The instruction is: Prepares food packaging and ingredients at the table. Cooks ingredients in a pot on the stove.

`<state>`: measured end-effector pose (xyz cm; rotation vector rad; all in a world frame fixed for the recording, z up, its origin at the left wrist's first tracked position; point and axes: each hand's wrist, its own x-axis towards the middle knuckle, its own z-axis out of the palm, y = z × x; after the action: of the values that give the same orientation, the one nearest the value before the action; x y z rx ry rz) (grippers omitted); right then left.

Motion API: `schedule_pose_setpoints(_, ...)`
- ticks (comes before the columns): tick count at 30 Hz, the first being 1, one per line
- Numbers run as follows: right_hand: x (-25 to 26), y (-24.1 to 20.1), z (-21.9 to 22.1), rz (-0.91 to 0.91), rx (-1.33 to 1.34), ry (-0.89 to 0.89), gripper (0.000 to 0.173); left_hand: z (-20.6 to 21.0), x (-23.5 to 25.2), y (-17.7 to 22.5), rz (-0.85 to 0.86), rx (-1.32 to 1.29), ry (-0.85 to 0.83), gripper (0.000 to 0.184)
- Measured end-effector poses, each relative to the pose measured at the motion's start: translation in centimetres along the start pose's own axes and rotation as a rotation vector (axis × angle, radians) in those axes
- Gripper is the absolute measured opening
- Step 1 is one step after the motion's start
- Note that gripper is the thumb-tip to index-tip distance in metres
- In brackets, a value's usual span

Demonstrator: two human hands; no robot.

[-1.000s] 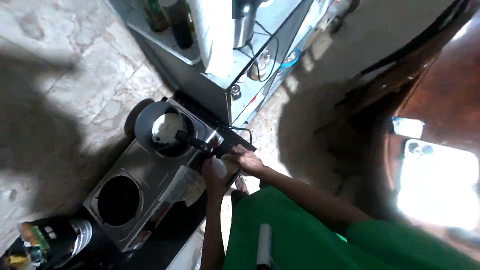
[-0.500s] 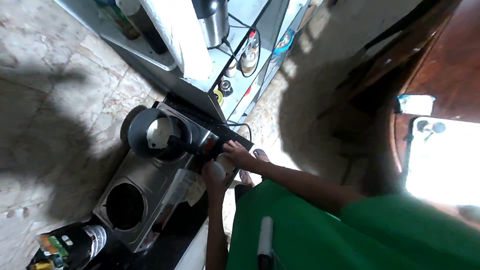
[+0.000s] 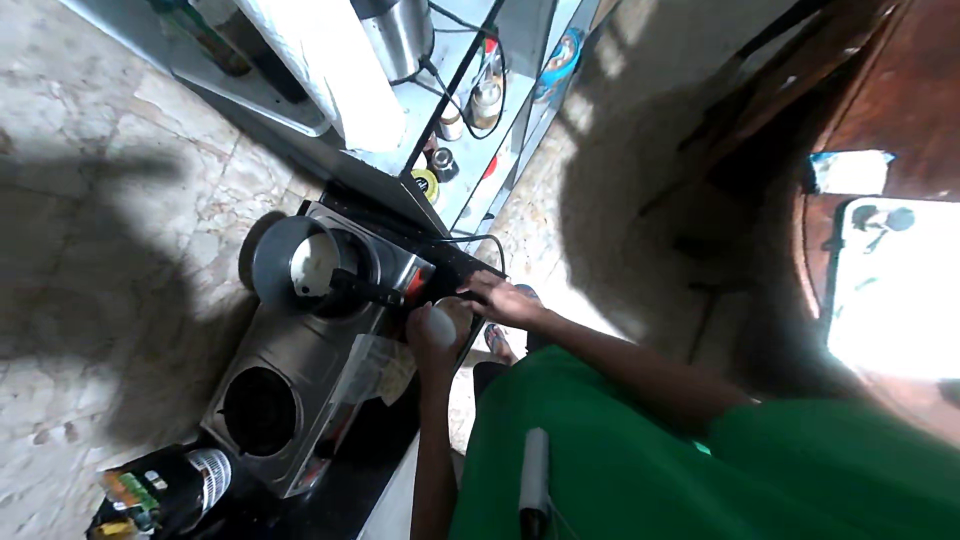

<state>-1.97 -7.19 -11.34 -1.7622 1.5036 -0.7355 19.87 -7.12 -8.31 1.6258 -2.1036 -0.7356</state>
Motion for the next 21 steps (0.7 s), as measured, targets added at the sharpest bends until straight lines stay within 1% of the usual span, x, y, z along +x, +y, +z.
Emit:
schedule_pose_setpoints(3,1.5,-1.3,0.4,-0.110,-0.098,-0.051,0.024,1.6,-0.3,-0.4,-0.111,-0.027,0.007,0.098)
schedule_pose_setpoints(7,2.8,-2.1,1.7,-0.192,-0.247,-0.130,0.013,3.4,-0.6,-0.9,-0.183,0.018,0.061,0.095)
schedule_pose_setpoints(9,3.3,-2.4,1.7,-0.250,-0.257,-0.174,0.013,4.0,-1.5,-1.8,-0.239,-0.182,0.082,0.099)
schedule_pose_setpoints(11,4.1,-2.5,1.1,-0.325,-0.230,-0.253,0.014,4.1,-2.2,-1.9,-0.320,-0.373,0.101,0.103)
schedule_pose_setpoints(14,5.3,-2.4,0.1,-0.437,-0.200,-0.329,0.017,4.7,-2.7,-2.1,-0.374,-0.486,0.119,0.105)
schedule_pose_setpoints(17,5.7,-1.8,0.5,-0.550,-0.198,-0.306,0.020,5.3,-2.9,-2.3,-0.392,-0.536,0.142,0.104)
schedule_pose_setpoints(19,5.2,-1.1,1.4,-0.535,-0.195,-0.268,0.020,5.5,-3.1,-2.2,-0.404,-0.562,0.145,0.104)
schedule_pose_setpoints(21,4.7,-0.7,2.2,-0.474,-0.210,-0.190,0.016,5.4,-3.1,-2.2,-0.408,-0.576,0.152,0.103)
